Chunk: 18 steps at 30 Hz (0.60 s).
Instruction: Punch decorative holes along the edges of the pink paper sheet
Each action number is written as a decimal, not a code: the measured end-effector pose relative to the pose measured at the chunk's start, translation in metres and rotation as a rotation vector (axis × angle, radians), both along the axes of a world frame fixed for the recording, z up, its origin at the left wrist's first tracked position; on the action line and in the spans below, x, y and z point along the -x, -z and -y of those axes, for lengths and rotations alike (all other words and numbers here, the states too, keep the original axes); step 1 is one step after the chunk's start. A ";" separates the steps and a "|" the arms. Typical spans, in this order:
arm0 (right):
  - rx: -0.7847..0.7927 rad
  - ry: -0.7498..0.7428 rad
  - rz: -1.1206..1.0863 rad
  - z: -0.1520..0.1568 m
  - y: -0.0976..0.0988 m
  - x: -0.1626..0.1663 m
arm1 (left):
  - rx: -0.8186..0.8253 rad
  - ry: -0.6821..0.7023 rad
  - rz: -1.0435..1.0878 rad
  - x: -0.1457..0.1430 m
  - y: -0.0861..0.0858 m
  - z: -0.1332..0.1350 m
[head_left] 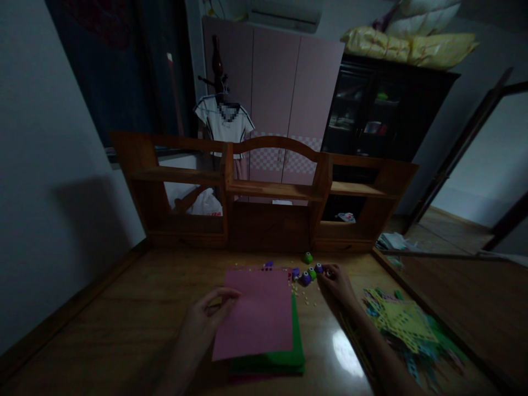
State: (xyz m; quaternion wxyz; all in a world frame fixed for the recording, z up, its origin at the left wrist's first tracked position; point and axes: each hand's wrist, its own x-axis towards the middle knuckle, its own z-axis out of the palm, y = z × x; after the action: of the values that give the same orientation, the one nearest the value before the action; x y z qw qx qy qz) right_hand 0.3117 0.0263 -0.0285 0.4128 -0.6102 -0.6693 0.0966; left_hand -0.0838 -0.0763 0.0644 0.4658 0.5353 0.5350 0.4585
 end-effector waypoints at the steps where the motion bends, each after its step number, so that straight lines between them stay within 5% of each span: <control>1: -0.005 -0.002 -0.003 0.000 0.001 0.000 | 0.005 -0.002 0.000 0.000 -0.001 0.000; 18: -0.010 -0.007 -0.018 -0.002 0.003 -0.001 | 0.018 -0.092 0.071 -0.005 -0.023 0.007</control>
State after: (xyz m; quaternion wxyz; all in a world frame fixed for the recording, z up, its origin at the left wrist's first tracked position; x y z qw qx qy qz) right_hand 0.3125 0.0281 -0.0318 0.4216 -0.6047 -0.6683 0.1001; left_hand -0.0786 -0.0832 0.0877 0.4677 0.4894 0.5462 0.4933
